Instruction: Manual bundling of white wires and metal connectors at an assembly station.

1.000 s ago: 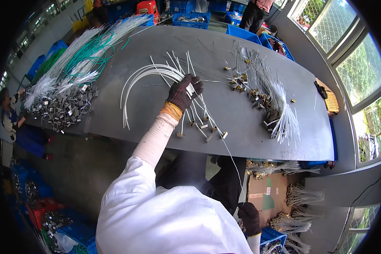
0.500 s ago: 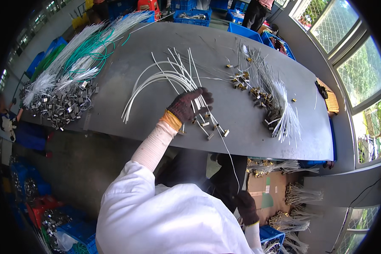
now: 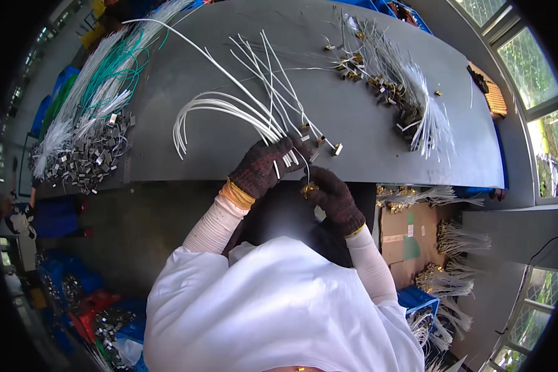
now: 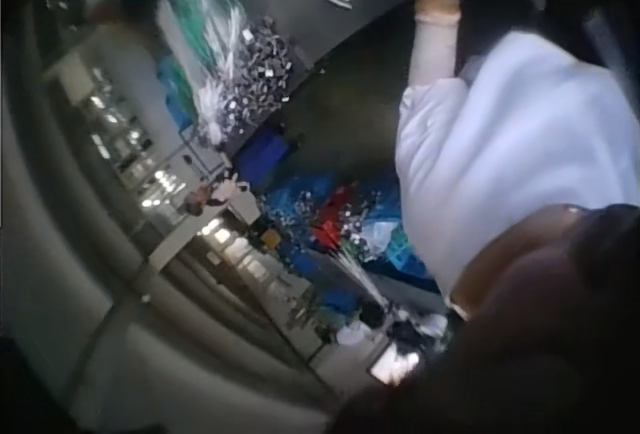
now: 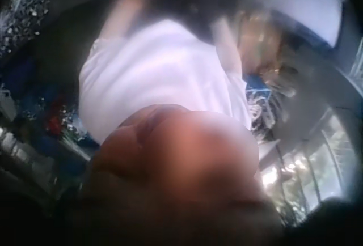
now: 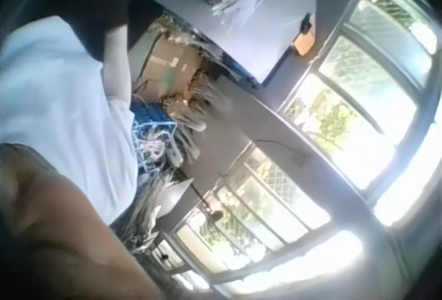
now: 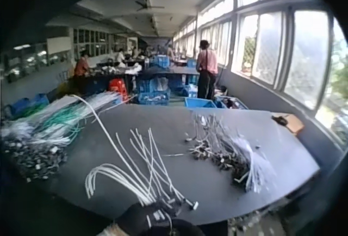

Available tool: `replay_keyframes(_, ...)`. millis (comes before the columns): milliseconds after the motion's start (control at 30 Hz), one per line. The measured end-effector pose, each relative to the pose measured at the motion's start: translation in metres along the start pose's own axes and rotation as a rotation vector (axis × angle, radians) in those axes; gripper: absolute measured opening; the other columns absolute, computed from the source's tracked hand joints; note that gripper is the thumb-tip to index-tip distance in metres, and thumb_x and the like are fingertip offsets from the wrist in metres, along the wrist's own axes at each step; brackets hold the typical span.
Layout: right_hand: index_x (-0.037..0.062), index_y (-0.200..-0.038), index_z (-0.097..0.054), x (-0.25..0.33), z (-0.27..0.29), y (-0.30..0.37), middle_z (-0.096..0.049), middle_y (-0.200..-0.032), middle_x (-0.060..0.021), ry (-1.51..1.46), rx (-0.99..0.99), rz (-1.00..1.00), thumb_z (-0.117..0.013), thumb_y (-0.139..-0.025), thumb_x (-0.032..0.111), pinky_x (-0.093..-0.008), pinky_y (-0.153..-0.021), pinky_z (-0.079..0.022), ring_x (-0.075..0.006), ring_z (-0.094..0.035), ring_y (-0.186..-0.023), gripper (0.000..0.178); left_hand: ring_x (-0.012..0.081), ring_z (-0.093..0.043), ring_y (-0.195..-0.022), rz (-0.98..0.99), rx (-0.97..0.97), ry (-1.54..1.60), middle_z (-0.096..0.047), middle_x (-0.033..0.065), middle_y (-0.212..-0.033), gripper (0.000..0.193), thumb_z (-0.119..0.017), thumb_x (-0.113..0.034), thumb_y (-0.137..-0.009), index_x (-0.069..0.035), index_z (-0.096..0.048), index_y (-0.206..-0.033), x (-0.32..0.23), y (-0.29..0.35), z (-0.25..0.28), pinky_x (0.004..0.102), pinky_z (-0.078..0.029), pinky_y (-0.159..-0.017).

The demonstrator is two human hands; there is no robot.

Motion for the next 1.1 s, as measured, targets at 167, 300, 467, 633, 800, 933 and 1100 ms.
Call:
replay_keyframes(167,0.0020,-0.117,-0.060,-0.001,0.002,-0.003,-0.064,-0.098,-0.0039,-0.099,0.007,-0.096,-0.068,-0.089,0.012,-0.0253,-0.071,-0.051,-0.0104,-0.060,-0.081,0.030,0.0252,-0.067,-0.101,0.116,0.106,0.083,-0.069,0.0125,-0.110,0.032,-0.057,-0.014,-0.094,0.001,-0.061,-0.122,-0.008,-0.007,0.002,0.0368,-0.053,-0.089)
replay_keyframes(300,0.0021,-0.111,-0.061,-0.002,0.015,0.007,-0.064,-0.090,-0.0035,0.028,-0.043,-0.071,-0.068,-0.090,0.012,-0.0252,-0.069,-0.051,-0.0100,-0.060,-0.078,0.024,0.0206,-0.067,-0.105,-0.228,0.129,-0.680,-0.071,0.0103,-0.104,0.029,-0.052,-0.016,-0.100,0.002,-0.062,-0.121,-0.012,-0.009,0.005,0.0323,-0.049,-0.099)
replay_keyframes(467,0.0020,-0.111,-0.061,-0.012,0.016,0.011,-0.064,-0.090,-0.0041,0.059,-0.117,-0.043,-0.066,-0.091,0.010,-0.0257,-0.068,-0.051,-0.0099,-0.060,-0.074,0.022,0.0314,-0.064,-0.109,0.195,-0.017,0.322,-0.066,0.0176,-0.111,0.028,-0.052,-0.013,-0.099,0.002,-0.058,-0.122,0.046,-0.008,-0.001,0.0429,-0.050,-0.099)
replay_keyframes(633,0.0020,-0.112,-0.061,-0.030,0.016,0.012,-0.064,-0.089,-0.0043,0.142,-0.128,-0.045,-0.066,-0.092,0.010,-0.0266,-0.068,-0.051,-0.0100,-0.060,-0.075,0.022,0.0352,-0.064,-0.102,0.678,-0.366,1.263,-0.064,0.0200,-0.110,0.026,-0.054,-0.010,-0.098,0.003,-0.056,-0.121,0.075,-0.024,0.009,0.0498,-0.054,-0.089)
replay_keyframes(800,0.0030,-0.111,-0.061,-0.019,0.010,0.020,-0.063,-0.090,-0.0026,-0.052,0.017,-0.137,-0.067,-0.091,0.016,-0.0245,-0.066,-0.049,-0.0079,-0.057,-0.075,0.024,0.0176,-0.063,-0.086,0.572,-0.180,0.978,-0.065,0.0105,-0.097,0.025,-0.055,-0.015,-0.099,0.003,-0.059,-0.116,0.060,-0.039,0.019,0.0326,-0.054,-0.077)
replay_keyframes(933,0.0034,-0.111,-0.062,0.009,0.005,0.018,-0.064,-0.090,-0.0018,-0.212,-0.067,-0.325,-0.069,-0.090,0.024,-0.0237,-0.065,-0.048,-0.0070,-0.055,-0.073,0.030,0.0207,-0.066,-0.090,0.573,-0.074,0.932,-0.066,0.0089,-0.096,0.025,-0.057,-0.018,-0.098,0.000,-0.060,-0.114,0.037,-0.047,0.003,0.0356,-0.054,-0.081)
replay_keyframes(1100,0.0045,-0.111,-0.060,0.026,0.003,-0.015,-0.065,-0.098,-0.0022,-0.185,-0.160,-0.139,-0.068,-0.089,0.032,-0.0229,-0.064,-0.047,-0.0073,-0.056,-0.072,0.036,0.0309,-0.067,-0.094,-0.199,0.133,-0.648,-0.067,0.0178,-0.101,0.036,-0.057,-0.001,-0.087,-0.001,-0.057,-0.123,0.006,-0.016,-0.024,0.0407,-0.053,-0.088)
Point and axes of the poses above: each hand's wrist, its own y-axis away from the middle knuckle, its own z-axis out of the back of the hand, x = y × z, the point moved 3 cm from there along -y, towards the middle knuckle
